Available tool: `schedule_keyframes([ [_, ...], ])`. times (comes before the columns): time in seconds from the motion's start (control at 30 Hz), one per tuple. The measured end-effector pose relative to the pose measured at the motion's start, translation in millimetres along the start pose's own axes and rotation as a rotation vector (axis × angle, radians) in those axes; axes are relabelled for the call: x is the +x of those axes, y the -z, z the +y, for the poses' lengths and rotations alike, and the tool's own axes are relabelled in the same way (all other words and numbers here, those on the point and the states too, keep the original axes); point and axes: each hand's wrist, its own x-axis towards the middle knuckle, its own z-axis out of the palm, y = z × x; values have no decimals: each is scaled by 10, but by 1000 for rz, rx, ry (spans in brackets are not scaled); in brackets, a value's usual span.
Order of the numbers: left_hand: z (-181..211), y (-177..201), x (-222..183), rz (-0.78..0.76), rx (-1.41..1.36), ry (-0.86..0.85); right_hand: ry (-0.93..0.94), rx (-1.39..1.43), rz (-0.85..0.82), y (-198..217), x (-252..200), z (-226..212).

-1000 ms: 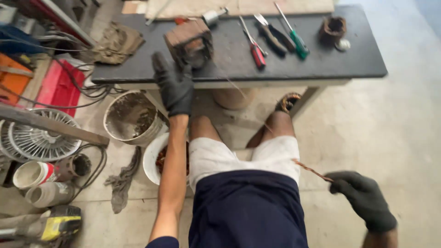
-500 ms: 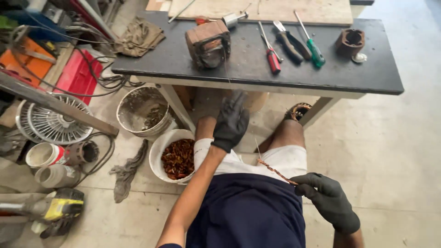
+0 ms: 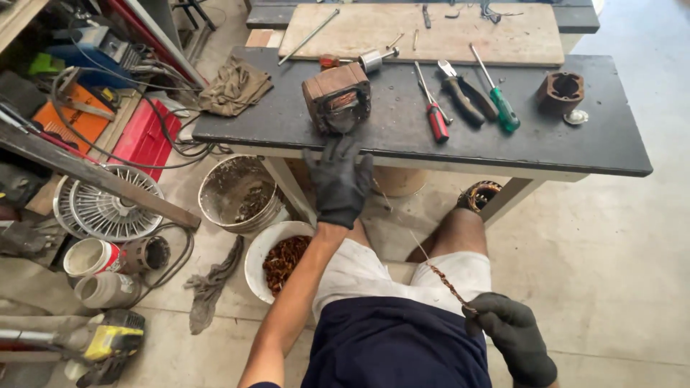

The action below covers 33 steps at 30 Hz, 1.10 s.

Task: Unwinding copper wire from a transformer core into a bucket while sitting on the floor.

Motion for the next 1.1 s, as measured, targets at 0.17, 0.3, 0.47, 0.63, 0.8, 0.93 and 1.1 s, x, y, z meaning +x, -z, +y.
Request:
schedule_keyframes([
  [0.17,-205,-172,44,-112,240,250,-148,-67,51,14,16,46],
  [0.3,-551,-391,326,-204,323,306,-167,-55,22,6,-38,39],
  [0.47,-900,-402,894,-239,204,118,-235,-11,58,45,8,170],
  [0.63,-873,-78,1640,-666,-128,129,-290,-81,137,80,32,385],
  [0.8,-1197,-383,1960,-801,-338,207,-285,-100,429,-453,210,1],
  [0.93,-1403,-694,2115,-1013,-403,558,-226,-102,518,-424,289,35],
  [1.1,-1511,-765,2011,-962,-481,576,-275,-112,530,-237,231,161],
])
